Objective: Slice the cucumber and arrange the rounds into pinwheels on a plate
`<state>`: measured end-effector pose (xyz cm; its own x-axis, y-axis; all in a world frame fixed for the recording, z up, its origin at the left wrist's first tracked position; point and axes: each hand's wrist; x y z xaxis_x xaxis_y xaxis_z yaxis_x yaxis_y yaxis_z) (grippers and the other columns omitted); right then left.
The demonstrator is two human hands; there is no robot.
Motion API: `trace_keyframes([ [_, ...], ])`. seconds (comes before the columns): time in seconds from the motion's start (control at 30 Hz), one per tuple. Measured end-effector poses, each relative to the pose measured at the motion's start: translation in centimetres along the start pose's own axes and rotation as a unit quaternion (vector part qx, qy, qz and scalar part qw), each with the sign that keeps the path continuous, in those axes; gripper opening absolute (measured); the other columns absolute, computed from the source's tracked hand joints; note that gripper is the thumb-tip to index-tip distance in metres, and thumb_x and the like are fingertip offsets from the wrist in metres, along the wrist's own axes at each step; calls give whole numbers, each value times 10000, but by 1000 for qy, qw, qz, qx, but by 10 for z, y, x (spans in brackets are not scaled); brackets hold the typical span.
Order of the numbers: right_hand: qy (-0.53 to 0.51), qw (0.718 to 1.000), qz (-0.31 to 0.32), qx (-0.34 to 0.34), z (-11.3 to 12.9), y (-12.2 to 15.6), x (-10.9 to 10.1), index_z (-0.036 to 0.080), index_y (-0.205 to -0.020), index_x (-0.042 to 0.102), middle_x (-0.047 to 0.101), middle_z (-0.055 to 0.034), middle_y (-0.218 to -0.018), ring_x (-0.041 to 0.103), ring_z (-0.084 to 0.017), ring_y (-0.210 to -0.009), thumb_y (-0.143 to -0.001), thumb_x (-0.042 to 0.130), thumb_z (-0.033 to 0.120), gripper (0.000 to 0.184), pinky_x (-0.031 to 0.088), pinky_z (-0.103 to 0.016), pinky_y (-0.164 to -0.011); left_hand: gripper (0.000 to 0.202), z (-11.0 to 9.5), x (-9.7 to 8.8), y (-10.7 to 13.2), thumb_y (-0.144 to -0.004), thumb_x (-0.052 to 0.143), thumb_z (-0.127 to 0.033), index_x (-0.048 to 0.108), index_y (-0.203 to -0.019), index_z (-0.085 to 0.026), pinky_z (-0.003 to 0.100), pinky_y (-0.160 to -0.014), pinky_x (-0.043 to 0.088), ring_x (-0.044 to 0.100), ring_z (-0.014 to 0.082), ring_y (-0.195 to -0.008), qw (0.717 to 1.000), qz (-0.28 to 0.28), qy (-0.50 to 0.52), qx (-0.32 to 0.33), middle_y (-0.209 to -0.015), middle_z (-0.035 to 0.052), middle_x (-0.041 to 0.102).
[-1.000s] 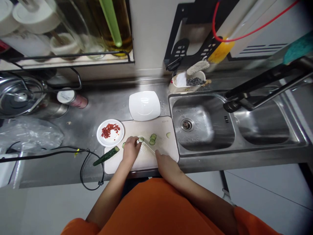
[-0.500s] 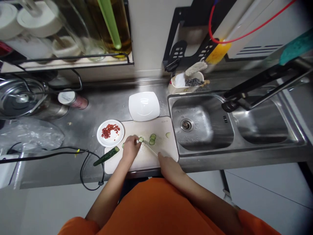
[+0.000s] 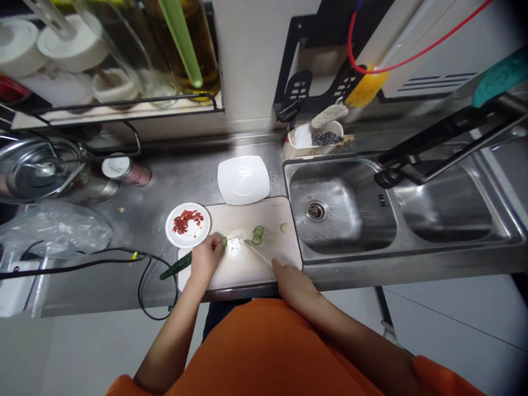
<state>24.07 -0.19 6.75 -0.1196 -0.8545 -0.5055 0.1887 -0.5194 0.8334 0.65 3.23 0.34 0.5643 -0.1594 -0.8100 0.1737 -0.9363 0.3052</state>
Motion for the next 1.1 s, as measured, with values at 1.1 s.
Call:
trace_keyframes([
  [1.1, 12, 1000, -6, 22, -3, 11, 2, 183, -1110, 467, 639, -128, -974, 631, -233, -907, -881, 273, 68, 322, 455, -317, -699, 91, -84, 41, -33, -639, 676, -320, 659, -656, -233, 263, -563, 379, 574, 175, -638, 976, 202, -81, -8, -665, 21, 645],
])
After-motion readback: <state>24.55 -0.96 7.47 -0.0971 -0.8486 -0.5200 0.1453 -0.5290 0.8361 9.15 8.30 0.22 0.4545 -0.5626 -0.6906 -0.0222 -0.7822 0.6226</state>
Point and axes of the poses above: each hand's wrist, its own y-axis away from the middle knuckle, its own x-axis out of the palm, z = x × y
